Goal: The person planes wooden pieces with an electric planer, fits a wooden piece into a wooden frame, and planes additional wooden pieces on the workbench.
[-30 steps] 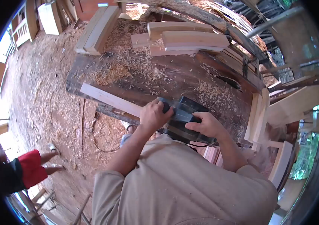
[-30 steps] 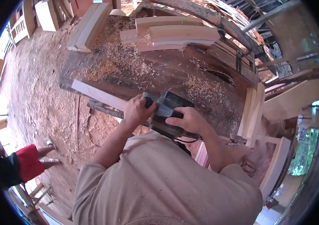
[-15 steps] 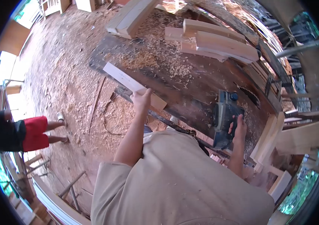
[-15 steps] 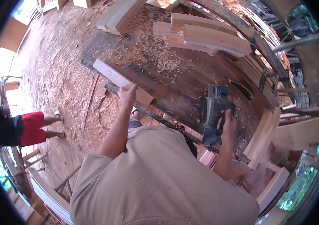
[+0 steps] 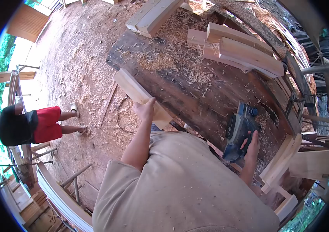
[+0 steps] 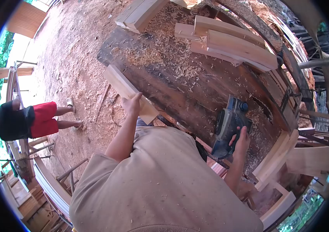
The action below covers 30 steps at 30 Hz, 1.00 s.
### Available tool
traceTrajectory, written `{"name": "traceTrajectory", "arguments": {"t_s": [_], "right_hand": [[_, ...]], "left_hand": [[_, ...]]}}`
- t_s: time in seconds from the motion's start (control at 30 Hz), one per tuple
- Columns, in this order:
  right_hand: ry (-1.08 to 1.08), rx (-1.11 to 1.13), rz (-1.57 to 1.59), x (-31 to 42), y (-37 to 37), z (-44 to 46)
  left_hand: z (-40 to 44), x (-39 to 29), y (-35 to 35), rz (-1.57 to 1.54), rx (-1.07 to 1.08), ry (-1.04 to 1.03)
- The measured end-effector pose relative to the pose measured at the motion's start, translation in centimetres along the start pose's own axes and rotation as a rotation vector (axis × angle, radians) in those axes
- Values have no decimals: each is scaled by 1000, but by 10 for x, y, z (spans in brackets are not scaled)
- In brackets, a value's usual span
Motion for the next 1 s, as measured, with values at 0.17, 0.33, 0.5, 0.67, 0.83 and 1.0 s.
{"name": "traceTrajectory", "arguments": {"t_s": [0.17, 0.33, 0.5, 0.67, 0.83, 1.0], "right_hand": [[1, 23, 7, -4, 3, 1], [-47, -34, 14, 1, -5, -2], [-76, -20, 18, 2, -8, -2], [-120, -9, 75, 8, -20, -3], [-79, -3, -38, 18, -39, -10], [-32, 226, -119, 30, -91, -52]], "left_hand": [[7, 8, -15, -672, 387, 114], [-7, -31, -17, -979, 770, 145], [-16, -46, -31, -778, 728, 181], [-11, -39, -53, -554, 648, 117], [-14, -45, -50, -675, 354, -63], [-6, -17, -56, -174, 390, 118]]}}
Point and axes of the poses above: each hand's wrist, its own z-axis towards the middle knuckle, its own y-axis out of the back of the hand, x = y × z, the point moved 10 cm from there along z, towards the middle knuckle, and after that the axes turned 15 degrees about z, right-handed, at the moved point
